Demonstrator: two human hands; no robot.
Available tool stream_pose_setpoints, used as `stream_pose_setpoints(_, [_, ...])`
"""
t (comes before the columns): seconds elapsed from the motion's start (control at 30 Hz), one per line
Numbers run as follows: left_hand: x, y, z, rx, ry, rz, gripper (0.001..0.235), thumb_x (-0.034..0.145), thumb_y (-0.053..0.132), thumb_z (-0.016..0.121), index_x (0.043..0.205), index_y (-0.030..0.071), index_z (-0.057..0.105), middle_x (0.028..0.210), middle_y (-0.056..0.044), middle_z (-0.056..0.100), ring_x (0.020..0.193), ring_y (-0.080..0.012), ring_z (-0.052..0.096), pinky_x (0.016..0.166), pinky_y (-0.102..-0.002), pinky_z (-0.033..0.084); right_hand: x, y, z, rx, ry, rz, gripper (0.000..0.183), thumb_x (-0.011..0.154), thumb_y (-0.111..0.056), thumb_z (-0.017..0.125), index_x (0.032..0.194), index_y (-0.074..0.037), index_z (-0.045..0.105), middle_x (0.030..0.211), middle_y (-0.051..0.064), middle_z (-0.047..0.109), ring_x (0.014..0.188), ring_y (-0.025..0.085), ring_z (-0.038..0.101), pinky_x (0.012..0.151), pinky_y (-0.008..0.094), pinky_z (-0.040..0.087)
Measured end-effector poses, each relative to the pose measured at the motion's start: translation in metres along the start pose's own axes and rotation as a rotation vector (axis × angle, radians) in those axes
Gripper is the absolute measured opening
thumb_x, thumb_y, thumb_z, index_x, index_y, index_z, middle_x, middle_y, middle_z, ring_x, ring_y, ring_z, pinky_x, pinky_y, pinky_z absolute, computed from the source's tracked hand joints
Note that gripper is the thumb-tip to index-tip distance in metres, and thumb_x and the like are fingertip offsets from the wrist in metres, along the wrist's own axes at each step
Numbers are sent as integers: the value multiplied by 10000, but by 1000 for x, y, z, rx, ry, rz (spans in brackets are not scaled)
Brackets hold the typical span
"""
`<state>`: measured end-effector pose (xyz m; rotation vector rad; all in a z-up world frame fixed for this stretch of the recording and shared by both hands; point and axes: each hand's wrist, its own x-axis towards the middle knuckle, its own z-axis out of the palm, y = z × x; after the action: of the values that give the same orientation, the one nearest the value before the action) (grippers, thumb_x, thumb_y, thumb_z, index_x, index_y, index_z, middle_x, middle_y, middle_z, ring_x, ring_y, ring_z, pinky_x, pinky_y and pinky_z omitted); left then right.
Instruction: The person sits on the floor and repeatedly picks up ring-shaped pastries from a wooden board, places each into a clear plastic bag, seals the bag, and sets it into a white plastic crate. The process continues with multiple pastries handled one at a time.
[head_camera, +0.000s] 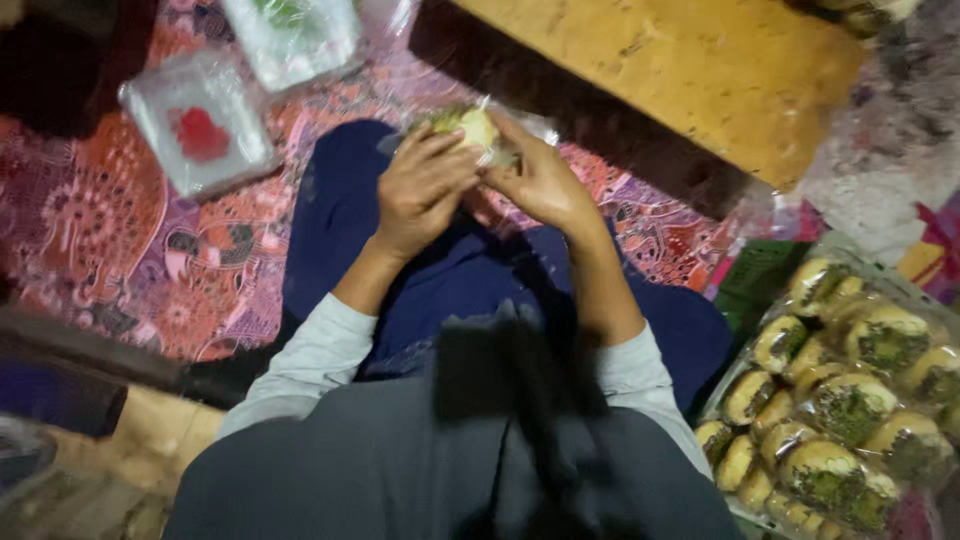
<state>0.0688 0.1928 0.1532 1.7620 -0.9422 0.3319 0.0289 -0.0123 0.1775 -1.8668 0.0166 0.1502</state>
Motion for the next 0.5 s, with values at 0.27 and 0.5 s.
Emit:
stream_pose_setpoints(0.27, [-79,-13,-38,-425,376,-721,177,1091,114,605,1049,-31,698,1005,-112,764,953,-151,741,867,-286,599,-12,-39,86,-555,90,-328,106,947,-184,781,925,-83,804,803,137,736,689,330,710,603,414,535])
stream_pose_setpoints(0.5, [-90,-24,-31,-435,423,-653,198,1101,119,589,1197,-31,675,1090,-112,765,1005,-161,721,917,-287,577,-6,-46,104,-535,193,-539,150,909,-113,787,1055,-79,779,963,101,735,875,292,715,753,406,563])
